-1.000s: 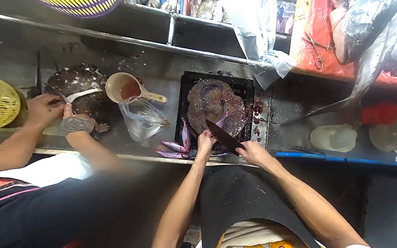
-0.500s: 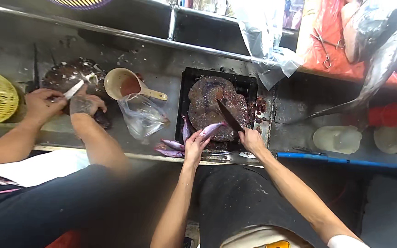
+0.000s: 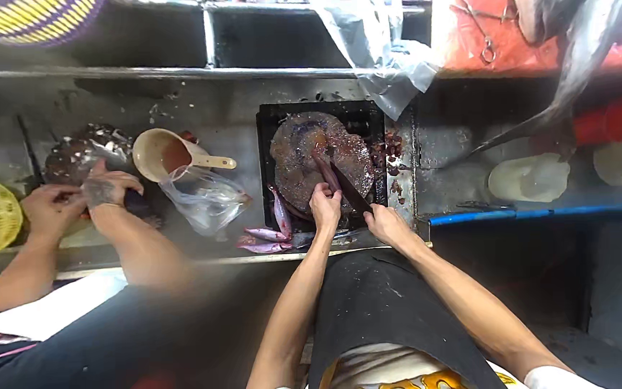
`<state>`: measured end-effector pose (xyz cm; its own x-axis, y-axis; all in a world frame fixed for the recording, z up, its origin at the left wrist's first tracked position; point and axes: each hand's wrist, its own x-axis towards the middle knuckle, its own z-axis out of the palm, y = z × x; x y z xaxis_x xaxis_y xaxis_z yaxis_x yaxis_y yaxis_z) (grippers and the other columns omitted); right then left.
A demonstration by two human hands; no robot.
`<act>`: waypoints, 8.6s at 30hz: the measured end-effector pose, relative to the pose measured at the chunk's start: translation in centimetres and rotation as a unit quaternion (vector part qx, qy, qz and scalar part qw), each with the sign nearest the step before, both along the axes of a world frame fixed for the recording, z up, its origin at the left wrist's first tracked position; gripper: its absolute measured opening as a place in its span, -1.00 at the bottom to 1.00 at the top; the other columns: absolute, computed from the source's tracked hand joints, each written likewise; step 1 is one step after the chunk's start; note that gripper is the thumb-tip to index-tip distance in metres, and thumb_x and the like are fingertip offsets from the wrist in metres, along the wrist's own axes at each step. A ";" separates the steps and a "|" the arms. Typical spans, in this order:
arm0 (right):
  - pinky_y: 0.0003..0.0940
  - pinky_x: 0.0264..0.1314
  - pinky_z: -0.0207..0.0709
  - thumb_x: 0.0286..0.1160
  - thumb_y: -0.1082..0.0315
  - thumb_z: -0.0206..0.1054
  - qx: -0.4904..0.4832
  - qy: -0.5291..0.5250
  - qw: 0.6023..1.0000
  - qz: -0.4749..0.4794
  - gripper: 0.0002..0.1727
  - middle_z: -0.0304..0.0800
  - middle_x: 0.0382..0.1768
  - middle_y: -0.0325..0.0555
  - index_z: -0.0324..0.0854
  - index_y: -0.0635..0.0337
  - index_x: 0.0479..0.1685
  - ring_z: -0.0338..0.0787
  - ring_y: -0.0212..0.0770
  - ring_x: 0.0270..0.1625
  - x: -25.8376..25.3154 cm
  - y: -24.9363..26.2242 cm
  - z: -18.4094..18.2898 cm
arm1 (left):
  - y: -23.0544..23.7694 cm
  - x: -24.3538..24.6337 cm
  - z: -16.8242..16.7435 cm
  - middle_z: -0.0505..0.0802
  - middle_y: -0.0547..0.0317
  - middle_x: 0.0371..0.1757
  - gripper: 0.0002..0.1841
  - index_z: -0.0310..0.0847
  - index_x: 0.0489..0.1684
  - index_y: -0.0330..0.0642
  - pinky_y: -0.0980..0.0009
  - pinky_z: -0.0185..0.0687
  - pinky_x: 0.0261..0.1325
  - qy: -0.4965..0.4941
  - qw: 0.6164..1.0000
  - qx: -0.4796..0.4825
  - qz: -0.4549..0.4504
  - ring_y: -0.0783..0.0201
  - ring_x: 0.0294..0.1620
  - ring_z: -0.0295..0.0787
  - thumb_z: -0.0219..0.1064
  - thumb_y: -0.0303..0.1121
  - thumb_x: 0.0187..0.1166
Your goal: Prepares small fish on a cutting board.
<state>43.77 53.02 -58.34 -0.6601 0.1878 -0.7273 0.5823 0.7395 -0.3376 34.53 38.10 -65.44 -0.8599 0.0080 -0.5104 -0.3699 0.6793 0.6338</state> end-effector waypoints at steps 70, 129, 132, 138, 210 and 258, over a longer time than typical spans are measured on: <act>0.24 -0.08 0.68 0.81 -0.30 -0.28 0.053 -0.039 0.981 0.185 -0.37 0.88 -0.19 -0.05 0.55 -0.34 0.52 0.88 0.06 -0.12 -2.3 3.8 8.0 | -8.5 -3.3 -3.3 0.75 -0.15 0.20 -0.55 0.55 0.53 -0.10 -0.06 0.63 0.30 0.243 0.885 -0.013 -0.396 -0.16 0.28 0.69 0.27 -0.17 0.71; 0.24 0.00 0.65 0.83 -0.07 -0.08 -0.083 0.080 0.982 0.149 -0.50 0.85 -0.23 0.01 0.74 0.00 -0.01 0.86 0.07 -0.10 -2.8 0.3 -2.3 | -10.9 1.4 -1.6 0.76 -0.41 0.23 -0.30 0.46 0.47 -0.39 -0.35 0.56 0.31 -0.125 0.976 -0.175 -0.036 -0.35 0.31 0.70 0.37 0.04 0.53; 0.27 -0.01 0.69 0.84 -0.08 -0.01 -0.124 0.048 0.987 0.086 -0.46 0.85 -0.23 0.13 0.75 0.14 0.14 0.86 0.11 -0.21 -5.9 3.8 -3.6 | -8.6 2.4 -2.9 0.73 -0.39 0.29 -0.26 0.31 0.59 -0.37 -0.28 0.56 0.37 -0.116 0.980 -0.120 0.110 -0.28 0.35 0.69 0.40 -0.13 0.45; 0.45 -0.08 0.62 0.78 -0.20 -0.08 0.078 0.139 0.986 -0.037 -0.36 0.82 -0.24 0.26 0.70 0.18 0.05 0.84 0.32 -0.16 -6.2 7.2 -3.5 | -8.1 4.1 -6.6 0.78 -0.28 0.12 -0.41 0.31 0.63 -0.20 -0.09 0.80 -0.07 -0.095 0.920 0.143 0.352 -0.10 -0.07 0.83 0.31 -0.19 0.65; 0.32 -0.11 0.66 0.72 0.00 0.10 0.065 0.032 0.997 0.030 -0.60 0.85 -0.23 0.12 0.76 0.05 -0.01 0.86 0.21 -0.09 0.0 1.6 1.9 | -3.3 3.3 1.1 0.77 -0.07 0.39 -0.52 0.54 0.54 -0.12 -0.08 0.63 0.39 -0.032 0.983 0.170 0.060 0.02 0.35 0.74 0.20 -0.51 0.61; 0.27 -0.03 0.70 0.78 -0.02 0.01 0.030 -0.015 0.999 -0.032 -0.54 0.85 -0.18 0.13 0.71 0.12 0.05 0.87 0.18 -0.02 0.0 0.4 -0.1 | 0.1 0.6 0.2 0.89 0.01 0.06 -0.51 0.63 0.33 -0.20 0.03 0.76 0.24 -0.039 0.999 0.025 -0.014 0.14 0.04 0.89 0.55 -0.25 0.43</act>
<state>43.78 53.42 -58.45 -0.6241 0.2724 -0.7323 0.6376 0.7193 -0.2758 35.13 38.18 -65.23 -0.8166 0.0589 -0.5742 -0.4003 0.6590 0.6368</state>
